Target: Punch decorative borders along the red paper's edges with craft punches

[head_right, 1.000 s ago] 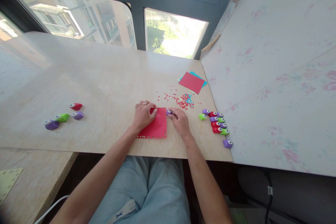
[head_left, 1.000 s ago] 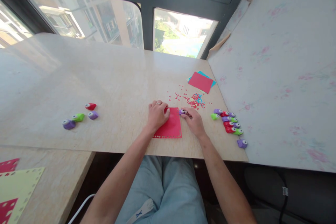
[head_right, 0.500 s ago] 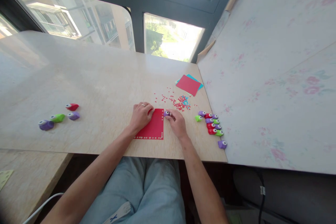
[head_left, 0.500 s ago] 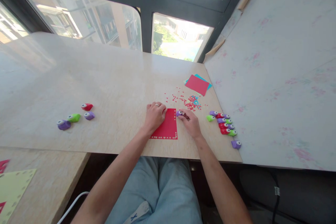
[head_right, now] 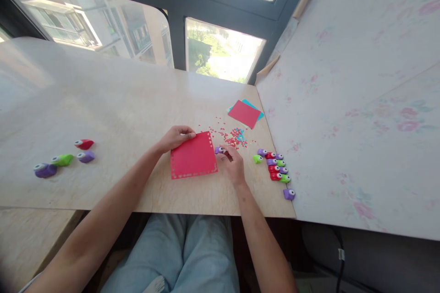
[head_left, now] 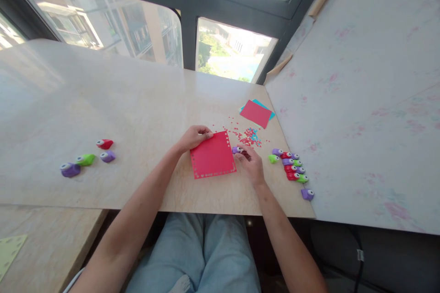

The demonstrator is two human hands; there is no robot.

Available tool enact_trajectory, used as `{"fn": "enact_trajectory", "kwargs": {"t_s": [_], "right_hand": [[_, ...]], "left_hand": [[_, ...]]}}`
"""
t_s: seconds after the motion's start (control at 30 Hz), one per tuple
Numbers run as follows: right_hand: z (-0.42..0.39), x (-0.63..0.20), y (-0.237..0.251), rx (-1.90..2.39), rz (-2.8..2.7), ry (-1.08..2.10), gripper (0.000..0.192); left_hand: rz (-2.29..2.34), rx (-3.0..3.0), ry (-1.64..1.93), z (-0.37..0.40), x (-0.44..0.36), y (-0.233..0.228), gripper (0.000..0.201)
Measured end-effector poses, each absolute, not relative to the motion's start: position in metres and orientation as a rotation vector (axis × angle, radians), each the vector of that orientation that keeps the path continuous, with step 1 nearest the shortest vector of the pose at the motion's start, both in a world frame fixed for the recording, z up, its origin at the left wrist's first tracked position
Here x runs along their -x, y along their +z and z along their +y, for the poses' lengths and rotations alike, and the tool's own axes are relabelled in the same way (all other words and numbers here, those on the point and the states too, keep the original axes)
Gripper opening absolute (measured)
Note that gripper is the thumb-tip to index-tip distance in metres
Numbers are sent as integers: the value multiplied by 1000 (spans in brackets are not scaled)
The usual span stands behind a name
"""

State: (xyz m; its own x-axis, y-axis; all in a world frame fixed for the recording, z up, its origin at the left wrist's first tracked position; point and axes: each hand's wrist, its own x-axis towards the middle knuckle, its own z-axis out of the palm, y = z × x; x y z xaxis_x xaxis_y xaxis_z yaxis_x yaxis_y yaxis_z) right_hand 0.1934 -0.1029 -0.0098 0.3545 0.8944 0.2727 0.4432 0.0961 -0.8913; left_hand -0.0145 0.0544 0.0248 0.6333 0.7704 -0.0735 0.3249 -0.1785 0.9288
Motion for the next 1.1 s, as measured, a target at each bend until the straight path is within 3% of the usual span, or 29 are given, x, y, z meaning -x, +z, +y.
{"fn": "enact_trajectory", "kwargs": {"t_s": [0.23, 0.5, 1.1], "right_hand": [[-101, -197, -10, 1569, -1385, 516, 27], [-100, -193, -4, 1649, -1510, 456, 26], [-100, -190, -5, 1670, -1514, 412, 26]], "left_hand": [[805, -1719, 282, 68, 23, 34, 33], [863, -1965, 296, 68, 14, 17, 28], [810, -1846, 445, 73, 15, 15, 32]]}}
